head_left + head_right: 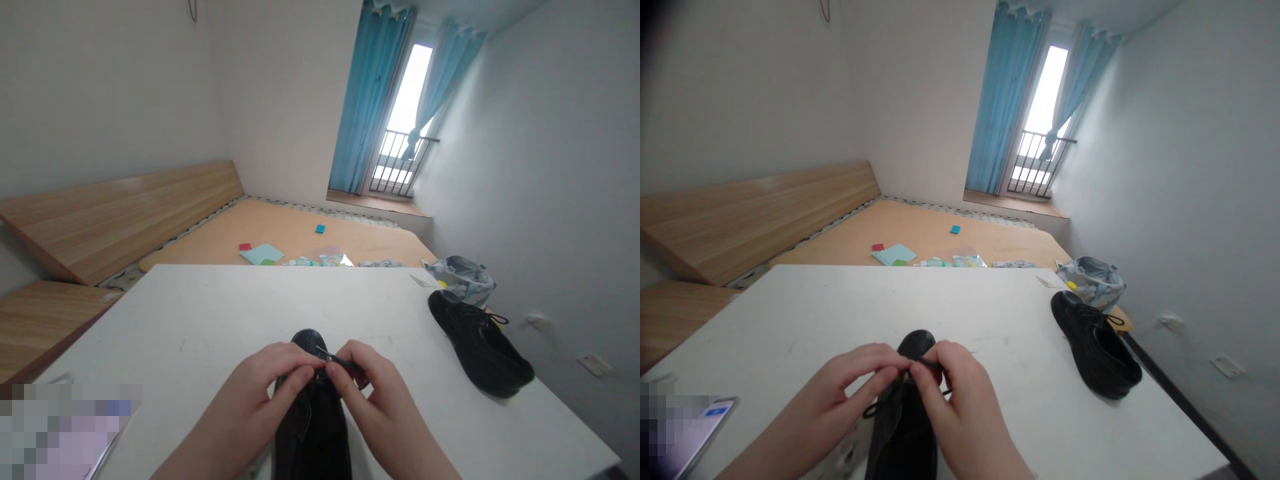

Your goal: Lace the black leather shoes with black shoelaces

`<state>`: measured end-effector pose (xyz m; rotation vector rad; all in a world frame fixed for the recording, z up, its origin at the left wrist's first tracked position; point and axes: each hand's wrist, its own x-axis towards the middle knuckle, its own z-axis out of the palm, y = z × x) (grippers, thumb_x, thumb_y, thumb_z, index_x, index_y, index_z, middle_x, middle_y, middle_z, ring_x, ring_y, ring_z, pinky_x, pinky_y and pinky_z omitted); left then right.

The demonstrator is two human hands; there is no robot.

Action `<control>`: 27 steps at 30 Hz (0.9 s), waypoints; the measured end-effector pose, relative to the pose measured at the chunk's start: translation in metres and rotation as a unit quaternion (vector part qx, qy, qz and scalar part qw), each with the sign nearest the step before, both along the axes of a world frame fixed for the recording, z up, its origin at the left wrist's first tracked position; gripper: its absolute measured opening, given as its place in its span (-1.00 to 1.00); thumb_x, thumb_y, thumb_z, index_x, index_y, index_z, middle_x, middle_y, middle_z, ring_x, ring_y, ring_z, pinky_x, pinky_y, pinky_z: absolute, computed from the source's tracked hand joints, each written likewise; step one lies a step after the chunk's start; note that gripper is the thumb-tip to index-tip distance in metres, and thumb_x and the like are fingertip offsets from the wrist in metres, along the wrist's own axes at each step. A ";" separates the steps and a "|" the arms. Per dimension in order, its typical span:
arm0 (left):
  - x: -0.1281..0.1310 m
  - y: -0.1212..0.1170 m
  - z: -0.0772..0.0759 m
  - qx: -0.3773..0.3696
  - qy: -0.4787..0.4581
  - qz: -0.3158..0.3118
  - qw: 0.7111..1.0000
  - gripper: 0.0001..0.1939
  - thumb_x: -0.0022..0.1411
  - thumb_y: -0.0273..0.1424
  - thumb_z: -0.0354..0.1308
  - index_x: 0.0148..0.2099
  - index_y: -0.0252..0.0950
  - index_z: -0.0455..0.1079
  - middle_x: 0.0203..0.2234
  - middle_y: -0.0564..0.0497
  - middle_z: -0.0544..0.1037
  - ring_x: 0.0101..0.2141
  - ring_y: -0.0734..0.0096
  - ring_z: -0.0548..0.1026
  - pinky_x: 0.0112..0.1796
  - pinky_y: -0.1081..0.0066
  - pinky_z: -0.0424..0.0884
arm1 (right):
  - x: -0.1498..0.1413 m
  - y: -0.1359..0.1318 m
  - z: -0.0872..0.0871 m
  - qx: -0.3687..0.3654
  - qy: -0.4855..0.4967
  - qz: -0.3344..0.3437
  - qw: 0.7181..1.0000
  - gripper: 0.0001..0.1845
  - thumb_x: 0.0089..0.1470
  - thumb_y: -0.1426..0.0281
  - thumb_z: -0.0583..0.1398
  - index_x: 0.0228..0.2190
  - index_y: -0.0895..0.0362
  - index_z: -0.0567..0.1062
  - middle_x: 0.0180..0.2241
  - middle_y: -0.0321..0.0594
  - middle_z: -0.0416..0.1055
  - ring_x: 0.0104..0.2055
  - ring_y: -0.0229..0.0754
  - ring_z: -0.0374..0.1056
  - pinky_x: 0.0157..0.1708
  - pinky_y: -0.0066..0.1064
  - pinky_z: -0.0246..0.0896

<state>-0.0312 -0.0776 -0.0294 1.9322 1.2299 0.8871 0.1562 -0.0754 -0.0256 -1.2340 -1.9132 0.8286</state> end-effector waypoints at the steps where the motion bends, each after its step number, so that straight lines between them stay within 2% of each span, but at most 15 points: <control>1: 0.001 -0.001 0.001 0.011 -0.008 0.003 1.000 -0.76 0.32 -0.27 0.01 -0.20 -0.16 0.51 -0.34 0.06 0.58 -0.28 0.36 0.50 -0.23 0.44 0.35 | -0.002 0.000 0.002 -0.009 0.005 0.006 1.000 -0.76 0.21 0.32 0.10 -0.49 0.10 0.34 -0.52 -0.34 0.24 -0.45 -0.23 0.16 -0.45 -0.42 0.02; 4: 0.002 -0.003 0.001 0.031 -0.008 0.046 0.998 -0.87 0.23 -0.31 0.14 -0.30 -0.16 0.51 -0.46 0.11 0.56 -0.39 0.40 0.48 -0.32 0.47 0.36 | -0.009 0.000 0.003 -0.029 0.040 0.016 0.999 -0.72 0.20 0.27 0.12 -0.52 0.10 0.31 -0.55 -0.37 0.22 -0.48 -0.26 0.13 -0.48 -0.45 -0.01; 9: 0.004 -0.001 -0.001 0.017 -0.053 0.099 0.994 -0.91 0.19 -0.34 0.14 -0.31 -0.18 0.46 -0.47 0.13 0.55 -0.42 0.43 0.48 -0.36 0.49 0.38 | -0.018 0.000 -0.004 -0.045 0.121 0.036 0.991 -0.67 0.28 0.24 -0.02 -0.48 0.09 0.29 -0.50 -0.34 0.25 -0.43 -0.25 0.17 -0.44 -0.46 0.06; 14: 0.004 -0.003 -0.002 0.024 -0.085 0.133 0.987 -0.88 0.17 -0.30 0.17 -0.35 -0.17 0.51 -0.45 0.13 0.59 -0.42 0.42 0.48 -0.35 0.48 0.38 | -0.024 -0.001 -0.010 -0.055 0.117 0.007 0.992 -0.75 0.21 0.28 0.07 -0.46 0.11 0.36 -0.53 -0.36 0.24 -0.48 -0.28 0.14 -0.48 -0.47 0.02; 18: 0.004 -0.003 -0.006 0.025 -0.109 0.135 0.985 -0.89 0.14 -0.32 0.20 -0.38 -0.17 0.53 -0.47 0.12 0.59 -0.45 0.43 0.48 -0.39 0.49 0.38 | -0.024 -0.003 -0.011 -0.027 0.089 -0.006 0.996 -0.75 0.18 0.33 0.08 -0.52 0.11 0.34 -0.55 -0.36 0.24 -0.49 -0.27 0.15 -0.49 -0.46 0.02; 23: 0.006 0.001 -0.006 -0.003 -0.134 0.105 0.985 -0.87 0.15 -0.31 0.19 -0.37 -0.20 0.54 -0.47 0.09 0.58 -0.43 0.41 0.49 -0.40 0.48 0.38 | -0.021 -0.002 -0.009 0.032 0.048 0.014 0.998 -0.83 0.14 0.43 0.10 -0.49 0.11 0.37 -0.49 -0.32 0.30 -0.43 -0.25 0.22 -0.44 -0.44 0.08; 27: 0.008 0.000 -0.002 0.002 -0.166 0.084 0.983 -0.89 0.14 -0.36 0.17 -0.40 -0.23 0.49 -0.45 0.07 0.49 -0.40 0.42 0.46 -0.38 0.49 0.38 | -0.020 -0.004 -0.006 0.042 0.052 0.048 0.997 -0.85 0.22 0.42 0.08 -0.38 0.09 0.43 -0.33 -0.22 0.37 -0.24 -0.17 0.28 -0.24 -0.37 0.17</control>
